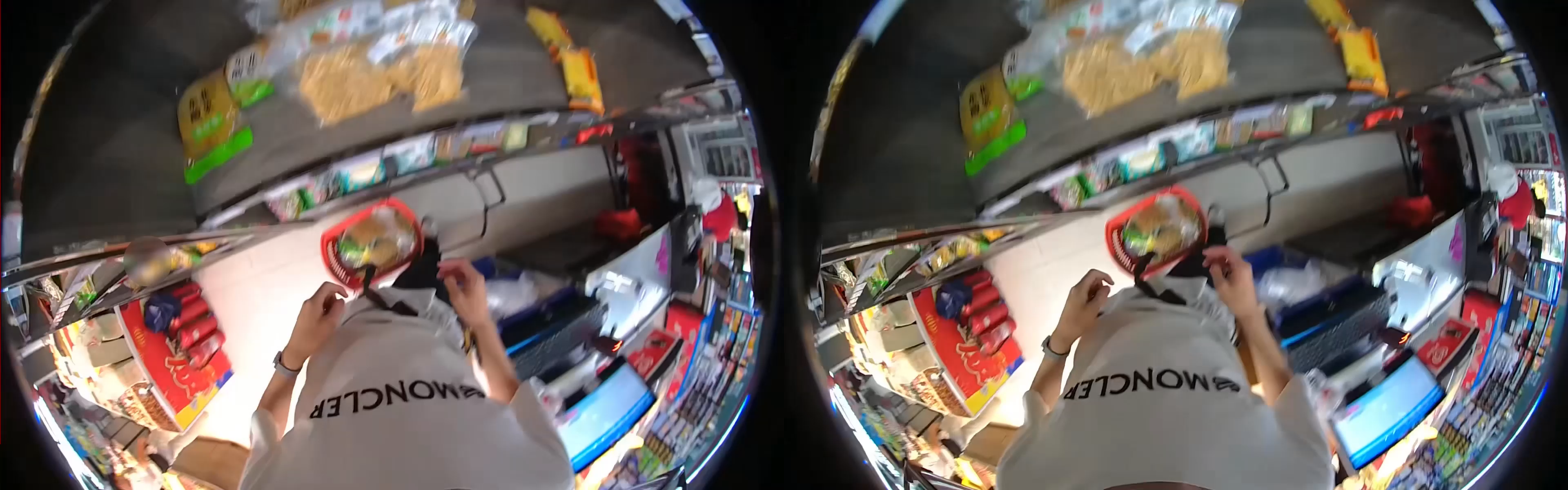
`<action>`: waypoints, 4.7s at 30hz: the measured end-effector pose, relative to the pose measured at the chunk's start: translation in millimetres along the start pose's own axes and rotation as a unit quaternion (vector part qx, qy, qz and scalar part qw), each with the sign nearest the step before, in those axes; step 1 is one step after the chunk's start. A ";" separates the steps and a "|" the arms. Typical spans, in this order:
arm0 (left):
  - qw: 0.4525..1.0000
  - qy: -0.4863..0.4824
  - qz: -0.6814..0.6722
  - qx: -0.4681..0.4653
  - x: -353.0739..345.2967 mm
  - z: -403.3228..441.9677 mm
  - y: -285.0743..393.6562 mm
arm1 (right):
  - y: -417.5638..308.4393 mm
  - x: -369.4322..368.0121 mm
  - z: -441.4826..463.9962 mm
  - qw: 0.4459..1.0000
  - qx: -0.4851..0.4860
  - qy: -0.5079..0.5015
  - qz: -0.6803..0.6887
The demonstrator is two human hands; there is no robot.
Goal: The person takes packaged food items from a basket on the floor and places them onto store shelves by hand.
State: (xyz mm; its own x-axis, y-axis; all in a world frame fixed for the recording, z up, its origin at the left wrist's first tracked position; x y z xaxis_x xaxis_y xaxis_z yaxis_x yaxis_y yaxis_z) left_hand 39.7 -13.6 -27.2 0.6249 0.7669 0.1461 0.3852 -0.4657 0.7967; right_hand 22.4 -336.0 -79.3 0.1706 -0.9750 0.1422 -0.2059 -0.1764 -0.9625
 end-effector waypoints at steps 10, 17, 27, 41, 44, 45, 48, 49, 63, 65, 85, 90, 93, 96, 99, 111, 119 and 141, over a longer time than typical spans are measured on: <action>0.974 -0.155 0.159 0.036 4.0 -160.3 -151.2 | -59.2 -168.3 -89.4 0.915 -0.025 -0.319 -0.247; 0.958 -0.124 0.240 0.098 -24.4 -156.1 -142.6 | -22.7 -194.9 -101.8 0.827 0.021 -0.375 -0.418; 0.967 -0.017 0.253 0.027 -26.7 -224.8 -135.7 | -28.5 -215.5 -118.9 0.821 -0.042 -0.457 -0.341; 0.988 -0.041 0.150 -0.014 -35.0 -169.6 -188.6 | 5.9 -217.3 -140.1 0.850 -0.133 -0.391 -0.328; 0.960 -0.271 0.072 0.024 -26.7 -164.8 -202.0 | 14.1 -229.1 -126.3 0.823 -0.050 -0.443 -0.353; 0.907 -0.403 0.116 0.035 -27.8 -160.2 -215.7 | 16.4 -231.4 -118.8 0.811 0.014 -0.469 -0.350; 0.851 -0.371 -0.373 0.002 -9.5 -154.8 -271.8 | 37.7 -240.8 -75.6 0.790 -0.160 -0.580 -0.115; 0.888 -0.259 -0.378 -0.047 1.8 -145.1 -288.9 | 53.7 -246.6 -61.5 0.762 -0.282 -0.582 0.037; 0.875 -0.015 -0.150 0.460 -152.3 -13.6 -498.9 | 355.2 -234.3 100.8 0.764 -0.546 -0.013 0.344; 0.858 0.022 -0.177 0.482 -163.7 4.8 -497.3 | 377.9 -233.1 111.7 0.762 -0.556 0.012 0.331; 0.817 0.208 0.091 0.530 -163.6 63.1 -541.5 | 656.1 -247.0 249.9 0.659 -0.616 0.244 0.355; 0.817 0.180 0.077 0.542 -167.3 62.4 -535.9 | 618.6 -241.0 245.2 0.710 -0.526 0.134 0.449; 0.824 0.193 0.068 0.528 -189.5 54.2 -528.0 | 580.6 -206.2 215.0 0.732 -0.484 0.119 0.465; 0.843 0.190 0.103 0.493 -195.1 34.5 -503.0 | 469.7 -206.2 161.4 0.805 -0.422 0.012 0.416; 0.888 0.214 0.108 0.392 -178.7 28.9 -470.4 | 357.2 -193.2 109.4 0.829 -0.388 -0.083 0.395; 0.792 -0.097 -0.569 -0.197 -54.4 -58.0 -110.9 | -20.0 -126.1 -27.9 0.884 -0.211 -0.237 0.344; 0.897 0.111 -0.352 -0.244 -72.2 -80.6 17.9 | -78.0 -98.3 -70.7 0.940 -0.070 -0.263 0.205; 0.878 0.118 -0.405 -0.227 -112.7 -74.4 87.7 | -121.2 -35.9 -93.8 0.967 0.116 -0.162 0.157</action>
State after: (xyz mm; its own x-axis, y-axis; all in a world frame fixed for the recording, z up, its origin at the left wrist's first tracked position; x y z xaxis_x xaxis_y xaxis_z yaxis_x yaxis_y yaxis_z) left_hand -47.4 -108.0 69.9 0.0915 0.8608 -0.5006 0.2948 0.4568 0.8393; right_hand -49.2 -292.3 53.9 0.4352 -0.8758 -0.2086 -0.0803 0.1931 -0.9779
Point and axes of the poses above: each hand's wrist, its own z-axis towards the middle knuckle, its own x-axis out of the back of the hand, y = z × x, the point moved 5 cm from there along z, towards the middle knuckle, and after that the axes turned 12 degrees about -y, right-handed, at the moved point
